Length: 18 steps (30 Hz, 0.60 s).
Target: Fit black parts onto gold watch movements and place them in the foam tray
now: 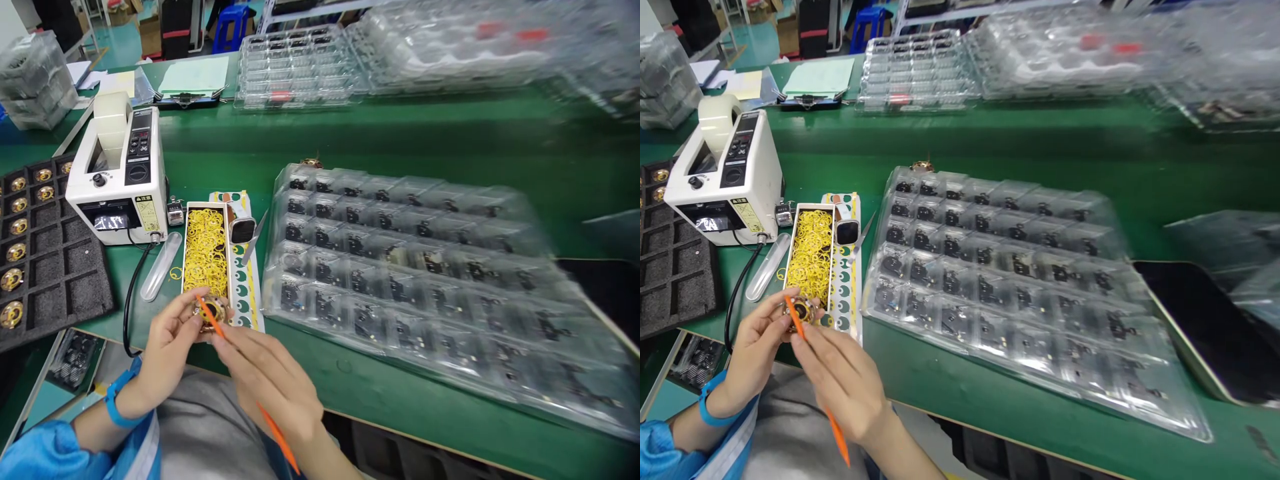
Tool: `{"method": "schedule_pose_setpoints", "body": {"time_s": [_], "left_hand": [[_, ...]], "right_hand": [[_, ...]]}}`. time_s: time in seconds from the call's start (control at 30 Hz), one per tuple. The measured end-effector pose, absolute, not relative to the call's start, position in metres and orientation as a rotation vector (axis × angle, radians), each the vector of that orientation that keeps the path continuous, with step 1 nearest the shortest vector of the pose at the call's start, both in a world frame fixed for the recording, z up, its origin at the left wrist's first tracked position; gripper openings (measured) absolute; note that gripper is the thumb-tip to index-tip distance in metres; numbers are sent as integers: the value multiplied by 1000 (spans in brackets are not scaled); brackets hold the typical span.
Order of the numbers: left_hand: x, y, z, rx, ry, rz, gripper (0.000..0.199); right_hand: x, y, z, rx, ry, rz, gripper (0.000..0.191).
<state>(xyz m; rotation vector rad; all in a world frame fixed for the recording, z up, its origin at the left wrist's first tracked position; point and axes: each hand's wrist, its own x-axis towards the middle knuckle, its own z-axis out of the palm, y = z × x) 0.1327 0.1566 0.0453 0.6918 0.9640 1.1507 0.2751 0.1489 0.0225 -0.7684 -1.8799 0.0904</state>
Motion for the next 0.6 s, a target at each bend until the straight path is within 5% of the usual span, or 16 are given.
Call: {"method": "schedule_pose_setpoints", "body": {"time_s": [0.33, 0.6], "left_hand": [[129, 163, 53, 588, 998, 1149, 37], [131, 161, 51, 607, 965, 1108, 35]], "right_hand": [[294, 142, 41, -865, -1818, 254, 30], [279, 146, 23, -833, -1916, 18, 24]]}}
